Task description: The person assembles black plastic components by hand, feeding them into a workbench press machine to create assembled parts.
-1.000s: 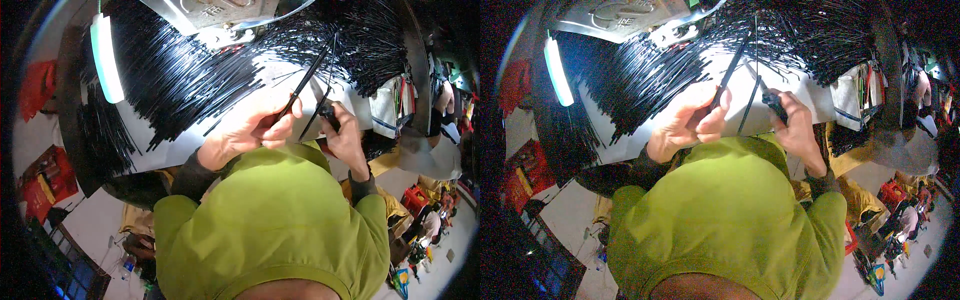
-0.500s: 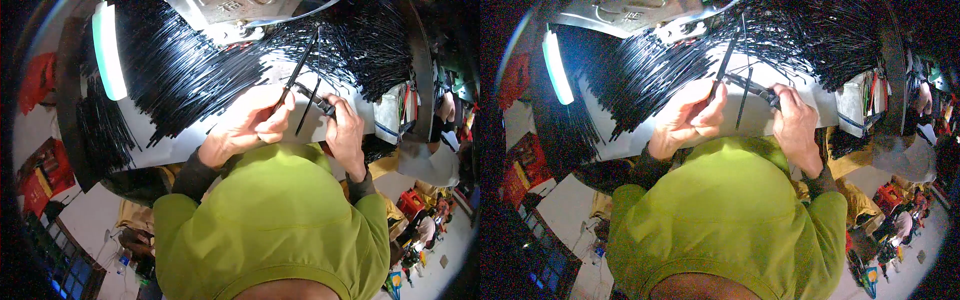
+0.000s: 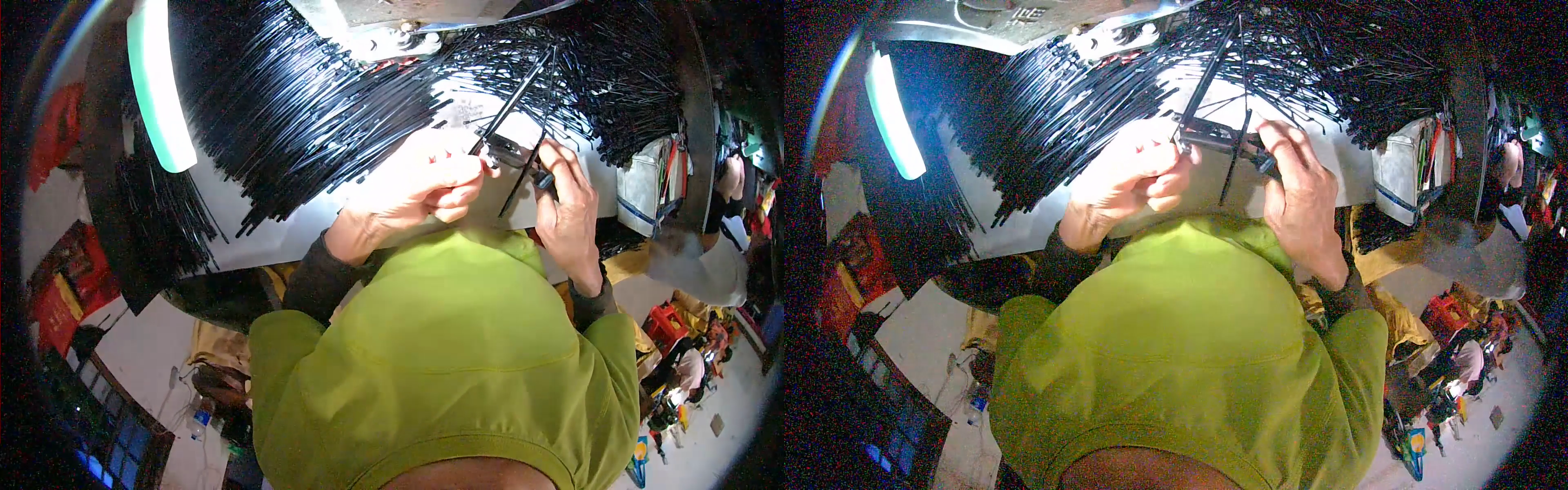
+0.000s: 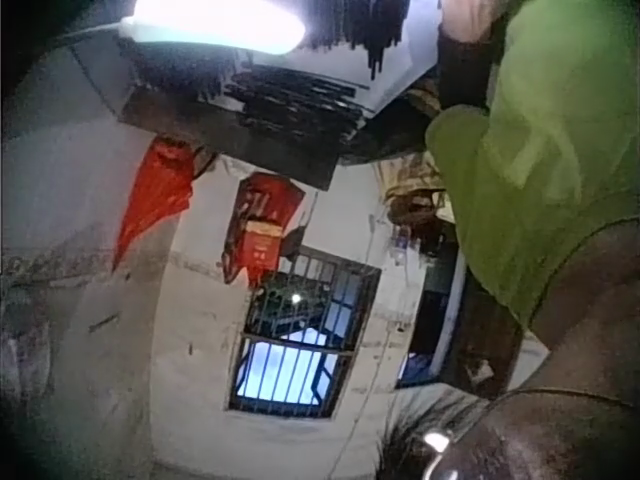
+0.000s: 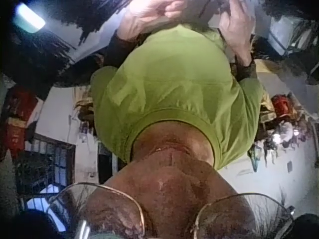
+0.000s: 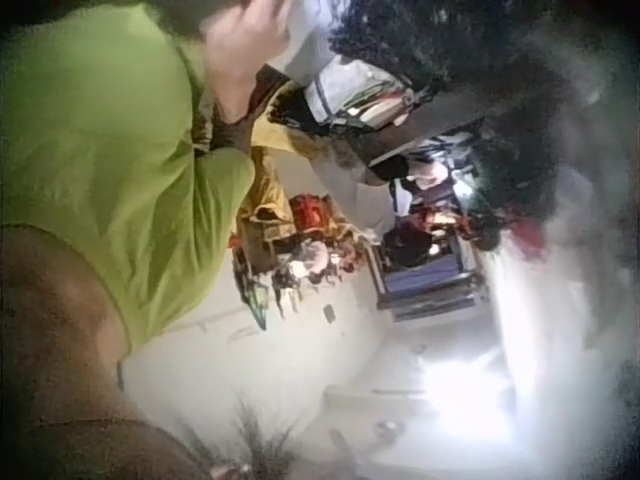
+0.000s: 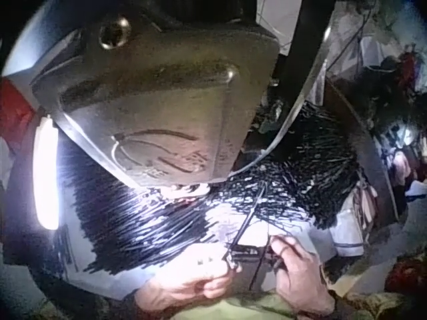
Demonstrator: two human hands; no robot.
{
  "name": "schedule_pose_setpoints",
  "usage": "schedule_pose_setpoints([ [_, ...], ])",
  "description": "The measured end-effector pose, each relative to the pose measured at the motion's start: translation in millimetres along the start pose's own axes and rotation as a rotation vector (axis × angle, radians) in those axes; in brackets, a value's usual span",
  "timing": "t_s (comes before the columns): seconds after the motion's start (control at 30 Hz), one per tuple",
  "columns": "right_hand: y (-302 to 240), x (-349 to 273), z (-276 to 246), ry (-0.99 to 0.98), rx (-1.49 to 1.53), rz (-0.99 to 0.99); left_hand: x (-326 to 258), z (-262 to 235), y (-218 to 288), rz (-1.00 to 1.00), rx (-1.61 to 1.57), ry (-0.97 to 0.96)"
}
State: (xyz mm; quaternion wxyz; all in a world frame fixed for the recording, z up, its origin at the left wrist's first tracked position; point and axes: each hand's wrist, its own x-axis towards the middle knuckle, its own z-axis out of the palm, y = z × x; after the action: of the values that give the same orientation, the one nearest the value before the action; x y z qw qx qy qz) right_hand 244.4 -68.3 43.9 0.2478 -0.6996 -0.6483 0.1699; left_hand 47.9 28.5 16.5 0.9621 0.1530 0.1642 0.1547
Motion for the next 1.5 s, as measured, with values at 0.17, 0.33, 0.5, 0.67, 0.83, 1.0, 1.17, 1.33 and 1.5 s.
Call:
schedule_pose_setpoints([
  [0.17,-2.2,1.3,-1.1,0.007,-0.005,0.012,0.8,-2.9,5.5,0.045,0.307,0.018],
  [0.33,-3.1,0.7,-2.3,-0.007,0.008,0.043,0.0,2.7,1.4,0.12,0.614,0.152],
  [0.5,3.3,-0.8,0.5,0.02,-0.015,0.015,0.9,7.1,0.2,0.321,0.843,0.212],
  [0.67,3.5,2.2,0.4,0.036,-0.024,-0.002,3.0,6.1,-2.4,0.407,0.986,0.252],
  [0.83,2.4,2.3,0.3,0.045,-0.036,-0.024,2.6,5.0,-2.8,0.457,0.977,0.258],
  [1.0,4.1,1.8,2.0,0.044,-0.01,-0.032,2.1,6.2,-1.1,0.479,1.019,0.256],
  [1.17,2.6,1.4,4.8,0.056,-0.008,-0.029,0.9,4.5,-2.5,0.497,1.074,0.269],
  [1.33,4.6,2.0,8.2,0.057,-0.013,-0.031,-1.8,6.3,1.5,0.471,1.067,0.278],
  [1.5,4.7,2.3,8.8,0.058,-0.024,-0.036,-2.4,7.8,2.2,0.432,0.941,0.256],
])
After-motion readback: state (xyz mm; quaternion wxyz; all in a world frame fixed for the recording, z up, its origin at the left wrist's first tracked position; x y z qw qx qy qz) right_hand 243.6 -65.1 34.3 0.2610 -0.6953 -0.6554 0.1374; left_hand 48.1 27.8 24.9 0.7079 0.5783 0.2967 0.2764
